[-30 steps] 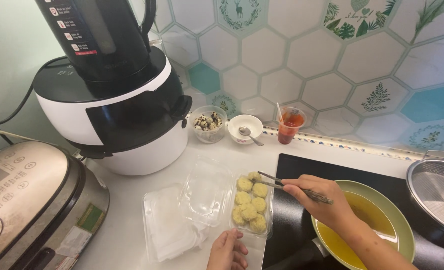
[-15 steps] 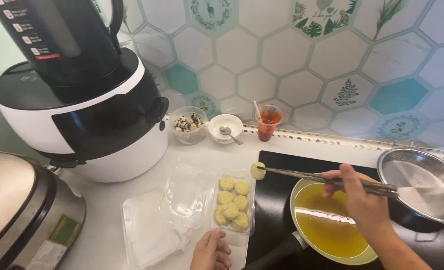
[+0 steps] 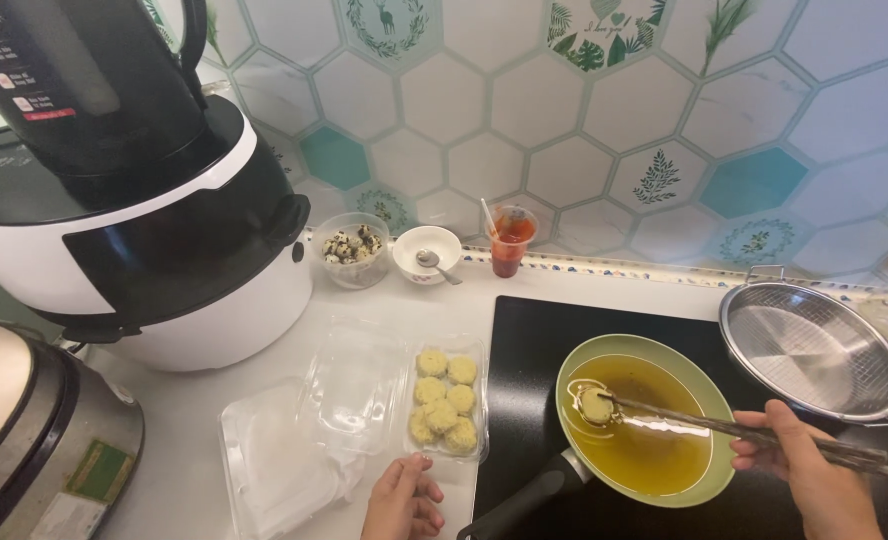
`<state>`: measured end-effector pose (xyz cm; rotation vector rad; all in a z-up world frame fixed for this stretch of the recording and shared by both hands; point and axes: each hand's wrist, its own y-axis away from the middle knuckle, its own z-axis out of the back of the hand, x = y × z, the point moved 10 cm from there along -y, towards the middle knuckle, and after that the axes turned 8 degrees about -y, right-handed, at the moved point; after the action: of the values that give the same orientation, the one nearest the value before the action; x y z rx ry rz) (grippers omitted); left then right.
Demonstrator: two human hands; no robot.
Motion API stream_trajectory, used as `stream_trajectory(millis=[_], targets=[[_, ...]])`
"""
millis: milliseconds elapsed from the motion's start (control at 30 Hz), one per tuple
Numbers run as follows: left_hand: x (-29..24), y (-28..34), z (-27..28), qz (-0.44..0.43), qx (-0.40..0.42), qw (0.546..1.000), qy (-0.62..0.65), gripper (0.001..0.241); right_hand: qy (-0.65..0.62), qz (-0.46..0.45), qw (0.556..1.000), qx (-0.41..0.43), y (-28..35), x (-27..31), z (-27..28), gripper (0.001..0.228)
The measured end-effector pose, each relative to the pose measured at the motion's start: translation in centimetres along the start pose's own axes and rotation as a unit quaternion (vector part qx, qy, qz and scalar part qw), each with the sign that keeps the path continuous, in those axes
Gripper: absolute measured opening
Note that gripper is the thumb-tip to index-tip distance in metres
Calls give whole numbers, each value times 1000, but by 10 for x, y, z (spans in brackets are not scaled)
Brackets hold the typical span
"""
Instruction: Frying dumplings in a pan filled with oil on an induction stove.
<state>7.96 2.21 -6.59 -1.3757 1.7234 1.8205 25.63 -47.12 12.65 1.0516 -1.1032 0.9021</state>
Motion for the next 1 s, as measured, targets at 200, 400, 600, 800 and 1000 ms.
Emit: stream_trajectory(millis=[200, 400, 600, 800, 1000], targets=[[0, 3, 0, -6, 1, 1000, 2, 49, 135, 88, 987, -23, 20, 64, 4, 44], [-6, 10, -1, 0, -7, 1000, -4, 48, 205, 236, 920, 235, 51, 54, -98, 29], [-10, 11, -1, -22, 14, 1000, 15, 51, 135, 200, 891, 384, 136, 39, -214, 24], [-7, 12, -1, -10, 19, 1000, 14, 49, 87, 120, 914, 378, 138, 24, -241, 28], [-7, 11, -1, -6, 6, 1000, 2, 45, 33, 177, 920, 348, 128, 26, -247, 38]])
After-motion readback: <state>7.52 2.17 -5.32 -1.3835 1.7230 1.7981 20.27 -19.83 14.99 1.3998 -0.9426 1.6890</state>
